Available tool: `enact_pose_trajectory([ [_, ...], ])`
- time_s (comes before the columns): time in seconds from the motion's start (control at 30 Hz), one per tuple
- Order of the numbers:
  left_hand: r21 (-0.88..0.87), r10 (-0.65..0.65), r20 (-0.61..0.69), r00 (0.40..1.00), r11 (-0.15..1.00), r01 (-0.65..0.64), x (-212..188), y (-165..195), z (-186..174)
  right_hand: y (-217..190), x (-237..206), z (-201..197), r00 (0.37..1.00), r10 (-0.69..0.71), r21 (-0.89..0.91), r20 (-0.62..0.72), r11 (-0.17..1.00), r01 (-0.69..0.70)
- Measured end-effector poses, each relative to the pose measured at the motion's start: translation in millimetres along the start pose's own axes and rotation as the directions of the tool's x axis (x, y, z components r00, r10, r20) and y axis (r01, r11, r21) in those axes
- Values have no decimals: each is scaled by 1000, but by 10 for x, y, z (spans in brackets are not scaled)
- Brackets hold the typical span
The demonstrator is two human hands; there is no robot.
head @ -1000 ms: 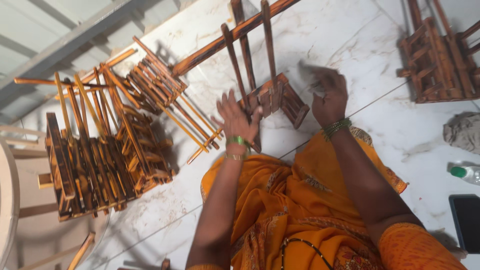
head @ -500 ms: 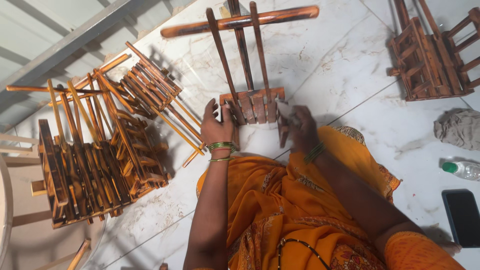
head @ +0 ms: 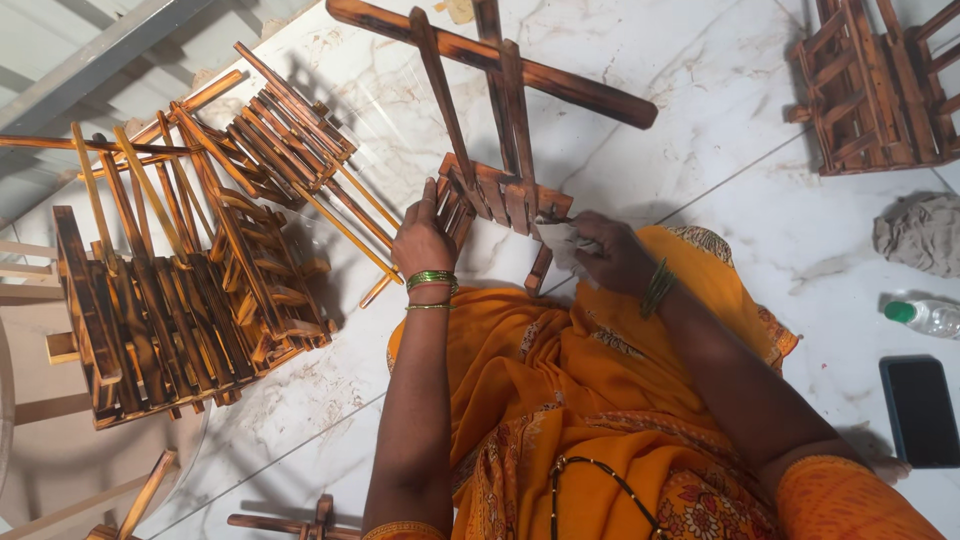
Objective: The person sits on the floor among many small wooden chair frames and wipes one chair with a cloth, turning and repositioning it to clean different parts. They then pick up another chair frame and continue wiping its slats and legs with the cloth.
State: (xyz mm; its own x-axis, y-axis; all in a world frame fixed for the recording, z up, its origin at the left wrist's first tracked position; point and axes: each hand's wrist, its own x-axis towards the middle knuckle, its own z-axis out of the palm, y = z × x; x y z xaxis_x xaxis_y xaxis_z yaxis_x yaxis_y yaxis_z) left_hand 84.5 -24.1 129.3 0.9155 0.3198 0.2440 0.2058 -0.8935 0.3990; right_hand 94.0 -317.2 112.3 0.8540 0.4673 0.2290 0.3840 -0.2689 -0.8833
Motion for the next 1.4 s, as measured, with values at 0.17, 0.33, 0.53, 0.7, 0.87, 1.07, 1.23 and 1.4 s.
enact_pose_trajectory([
  [0.17,397,306,-249,919,898,-192,-125,157,-111,-100,27,30,989,18,-104,-149,994,-34],
  [0.33,-408,415,27,909,835,-369,-843,509,110,-174,25,71,983,-28,-208,-179,978,-10],
  [0.53,-452,284,214,935,877,-163,-963,400,530,-141,54,184,979,-52,-266,-196,964,-2],
  [0.7,-468,245,206,947,875,-125,-657,251,722,-92,340,224,978,-115,-269,-174,961,65],
  [0.87,-457,239,185,953,880,-132,-519,302,796,-94,590,222,934,-180,-361,-310,931,59],
  [1.07,-399,177,226,958,914,-74,-563,334,854,-108,402,331,959,-208,-321,-193,937,139],
  [1.23,-376,161,230,960,924,-65,-565,313,959,-92,386,236,960,-147,-291,-237,954,74],
  [1.4,-381,177,206,962,921,-88,-566,310,954,-11,510,246,949,-131,-314,-288,949,35],
])
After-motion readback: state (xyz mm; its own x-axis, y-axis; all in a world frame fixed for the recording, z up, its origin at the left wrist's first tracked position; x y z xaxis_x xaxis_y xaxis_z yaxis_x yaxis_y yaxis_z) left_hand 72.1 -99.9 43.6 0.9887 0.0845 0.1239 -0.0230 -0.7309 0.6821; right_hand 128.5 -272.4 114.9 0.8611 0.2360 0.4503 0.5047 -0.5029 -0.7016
